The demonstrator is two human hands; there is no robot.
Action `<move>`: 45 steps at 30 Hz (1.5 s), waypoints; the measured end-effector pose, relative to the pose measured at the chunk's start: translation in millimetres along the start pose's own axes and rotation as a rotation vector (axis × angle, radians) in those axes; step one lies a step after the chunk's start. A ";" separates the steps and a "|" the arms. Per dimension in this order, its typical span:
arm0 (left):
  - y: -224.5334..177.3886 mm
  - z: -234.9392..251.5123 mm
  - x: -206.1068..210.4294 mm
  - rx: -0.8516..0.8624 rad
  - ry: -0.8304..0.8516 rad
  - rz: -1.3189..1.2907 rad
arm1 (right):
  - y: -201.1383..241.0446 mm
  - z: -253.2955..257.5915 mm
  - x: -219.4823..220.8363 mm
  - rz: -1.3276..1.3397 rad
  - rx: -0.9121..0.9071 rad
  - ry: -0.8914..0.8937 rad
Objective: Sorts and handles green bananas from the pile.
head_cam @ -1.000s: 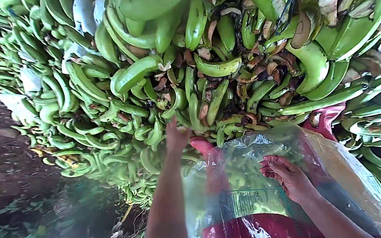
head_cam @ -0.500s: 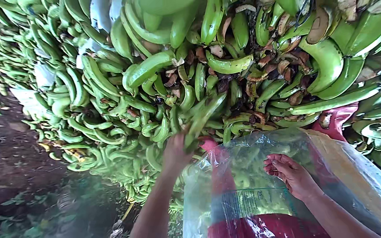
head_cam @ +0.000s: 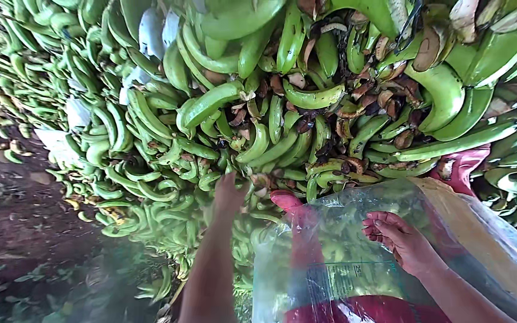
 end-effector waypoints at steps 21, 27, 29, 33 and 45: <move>-124.1 95.6 48.6 -0.007 -0.067 0.120 | -10.0 10.2 0.8 -0.016 0.004 -0.044; -95.1 34.1 -7.5 0.112 -0.124 0.049 | -8.6 9.9 5.2 -0.031 0.010 -0.026; -44.7 11.5 -23.9 0.089 -0.151 0.036 | -7.1 7.9 5.9 -0.028 0.015 -0.016; 95.3 -30.0 -41.2 -0.196 -0.204 0.280 | -1.0 5.7 4.1 -0.028 0.013 0.010; -118.7 76.1 92.4 0.078 -0.033 0.157 | 4.4 3.5 -14.6 0.054 -0.027 -0.024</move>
Point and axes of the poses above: each hand's wrist, its own z-axis towards the middle knuckle, its own x-axis out of the palm, y = z × x, the point moved 9 cm from there along z, towards the middle knuckle, and after that the axes turned 2 degrees about -y, right-handed, at the moved point
